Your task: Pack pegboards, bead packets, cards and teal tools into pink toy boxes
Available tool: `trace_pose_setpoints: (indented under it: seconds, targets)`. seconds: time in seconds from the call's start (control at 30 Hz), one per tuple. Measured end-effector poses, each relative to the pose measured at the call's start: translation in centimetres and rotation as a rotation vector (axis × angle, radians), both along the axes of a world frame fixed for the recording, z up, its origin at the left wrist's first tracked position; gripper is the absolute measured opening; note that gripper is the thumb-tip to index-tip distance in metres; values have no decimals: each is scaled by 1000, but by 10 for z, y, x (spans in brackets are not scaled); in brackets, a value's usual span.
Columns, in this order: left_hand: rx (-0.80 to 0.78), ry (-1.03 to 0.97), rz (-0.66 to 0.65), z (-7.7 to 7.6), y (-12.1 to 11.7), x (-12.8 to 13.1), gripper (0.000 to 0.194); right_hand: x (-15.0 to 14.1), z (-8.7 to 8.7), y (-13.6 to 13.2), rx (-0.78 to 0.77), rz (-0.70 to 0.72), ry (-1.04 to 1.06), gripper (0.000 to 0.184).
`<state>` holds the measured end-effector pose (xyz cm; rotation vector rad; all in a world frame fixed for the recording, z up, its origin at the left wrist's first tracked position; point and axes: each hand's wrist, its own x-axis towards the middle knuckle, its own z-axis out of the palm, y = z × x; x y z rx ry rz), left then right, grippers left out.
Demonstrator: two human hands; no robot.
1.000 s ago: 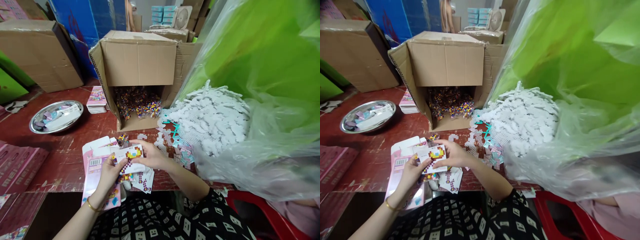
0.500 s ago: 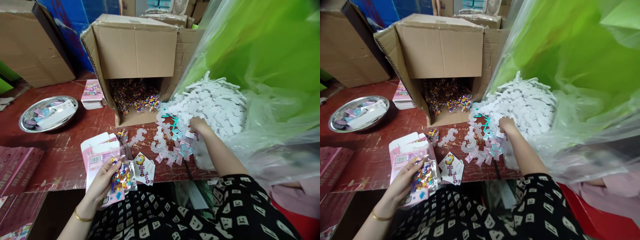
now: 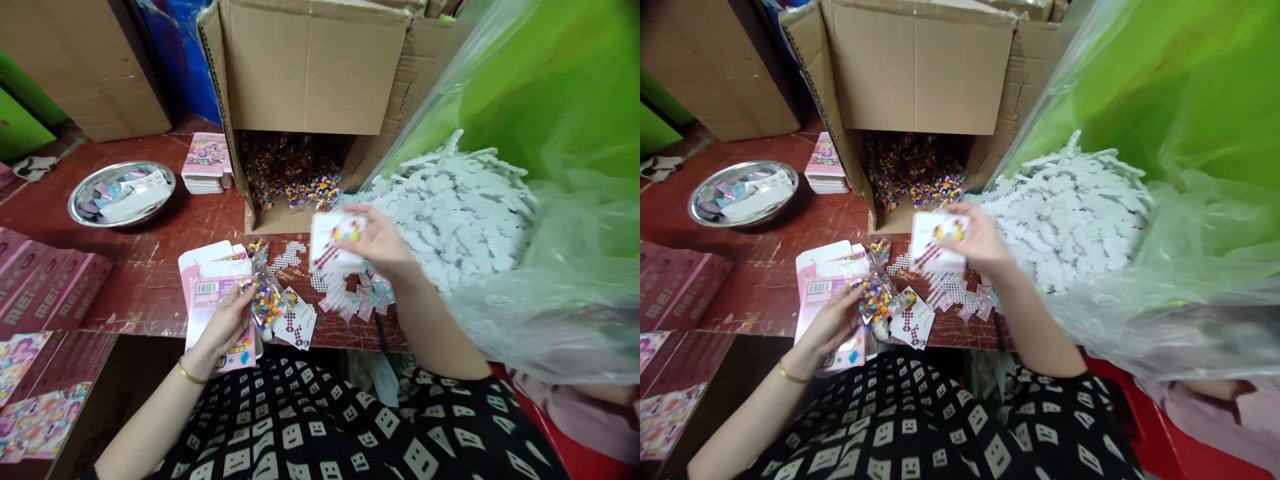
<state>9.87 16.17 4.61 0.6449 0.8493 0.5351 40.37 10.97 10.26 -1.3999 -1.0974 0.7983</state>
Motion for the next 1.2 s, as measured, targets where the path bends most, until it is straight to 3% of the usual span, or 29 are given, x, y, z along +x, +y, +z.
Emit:
trace_pose_setpoints:
  seconds: [0.07, 0.13, 0.23, 0.3, 0.4, 0.5, 0.6, 0.67, 0.77, 1.03, 1.2]
  targets:
    - [31, -46, -47, 0, -6, 9, 58, -66, -27, 5, -68, 121, 220, 67]
    - [92, -15, -26, -1, -13, 16, 65, -115, -54, 11, -84, 129, 291, 65]
    - [175, 109, 88, -7, -20, 17, 67, -135, -77, 13, -42, -2, 200, 61]
    - [194, 137, 109, -12, -21, 12, 68, -113, -85, 4, -49, -133, 58, 52]
    - [207, 165, 105, -15, -20, 1, 69, -53, -103, -31, -168, -326, -177, 43]
    - [181, 180, 83, -13, -18, -9, 69, -1, -129, -81, -334, -378, -323, 47]
    - [143, 164, 30, -9, -19, -13, 69, 25, -152, -122, -417, -459, -390, 48]
    - [131, 135, 32, -7, -20, -12, 68, 33, -159, -131, -468, -517, -524, 46]
    - [120, 86, 103, -3, -20, -8, 66, 46, -160, -111, -536, -511, -762, 36]
    - [77, 153, 197, 8, -22, -13, 56, 98, -146, 26, -656, -328, -942, 38]
    - [18, 105, 264, 9, -21, -16, 50, 111, -142, 55, -704, -237, -903, 44]
